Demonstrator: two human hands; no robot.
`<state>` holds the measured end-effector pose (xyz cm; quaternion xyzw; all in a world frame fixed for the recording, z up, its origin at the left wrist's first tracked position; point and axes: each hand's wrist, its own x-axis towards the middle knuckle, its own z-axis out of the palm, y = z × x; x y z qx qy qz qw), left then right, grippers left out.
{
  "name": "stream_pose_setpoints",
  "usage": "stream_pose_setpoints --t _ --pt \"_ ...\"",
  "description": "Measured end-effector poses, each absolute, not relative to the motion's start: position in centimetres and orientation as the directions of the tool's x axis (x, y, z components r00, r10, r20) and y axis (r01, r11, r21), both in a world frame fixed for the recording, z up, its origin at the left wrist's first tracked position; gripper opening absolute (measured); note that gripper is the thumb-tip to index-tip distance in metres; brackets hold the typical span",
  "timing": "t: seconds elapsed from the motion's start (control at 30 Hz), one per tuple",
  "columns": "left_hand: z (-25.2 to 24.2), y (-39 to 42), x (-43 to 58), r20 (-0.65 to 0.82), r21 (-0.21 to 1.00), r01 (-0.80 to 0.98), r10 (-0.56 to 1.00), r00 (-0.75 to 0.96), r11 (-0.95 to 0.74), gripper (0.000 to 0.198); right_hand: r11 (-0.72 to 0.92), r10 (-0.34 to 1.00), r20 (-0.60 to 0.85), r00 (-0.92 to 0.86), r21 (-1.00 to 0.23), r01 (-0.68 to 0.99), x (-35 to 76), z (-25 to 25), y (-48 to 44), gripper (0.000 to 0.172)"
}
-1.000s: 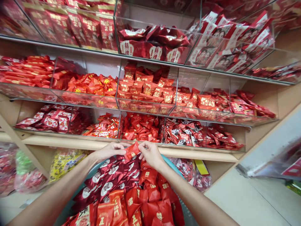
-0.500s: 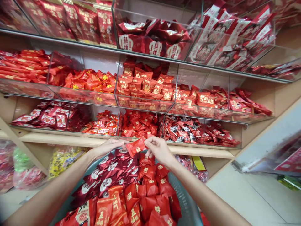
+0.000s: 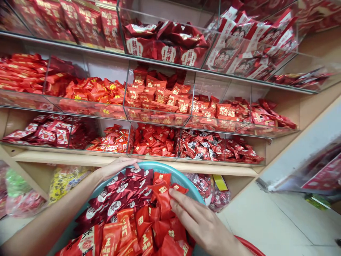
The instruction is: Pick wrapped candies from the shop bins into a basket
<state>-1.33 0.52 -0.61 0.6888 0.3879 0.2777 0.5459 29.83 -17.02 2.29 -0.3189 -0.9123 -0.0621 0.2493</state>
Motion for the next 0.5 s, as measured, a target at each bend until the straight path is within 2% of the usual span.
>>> stream_pose_setpoints --t 0.07,0.17,0.4,0.5 --pt "-0.6 0.5 -1.3 -0.032 0.964 0.237 0.838 0.545 -0.117 0.042 0.800 0.513 0.511 -0.690 0.007 0.601 30.0 2.6 -17.1 0.052" --pt "-0.5 0.5 -1.2 -0.028 0.966 0.232 0.841 0.540 -0.116 0.041 0.774 0.526 0.510 -0.681 0.044 0.632 30.3 2.8 -17.3 0.049" --pt "-0.4 0.6 -1.2 -0.023 0.971 0.213 0.835 0.550 -0.114 0.040 0.673 0.622 0.399 -0.673 0.166 0.720 32.5 2.8 -19.9 0.049" --pt "-0.4 0.5 -1.3 -0.026 0.971 0.211 0.834 0.552 -0.109 0.040 0.668 0.618 0.352 -0.703 0.236 0.705 32.8 3.0 -20.7 0.051"
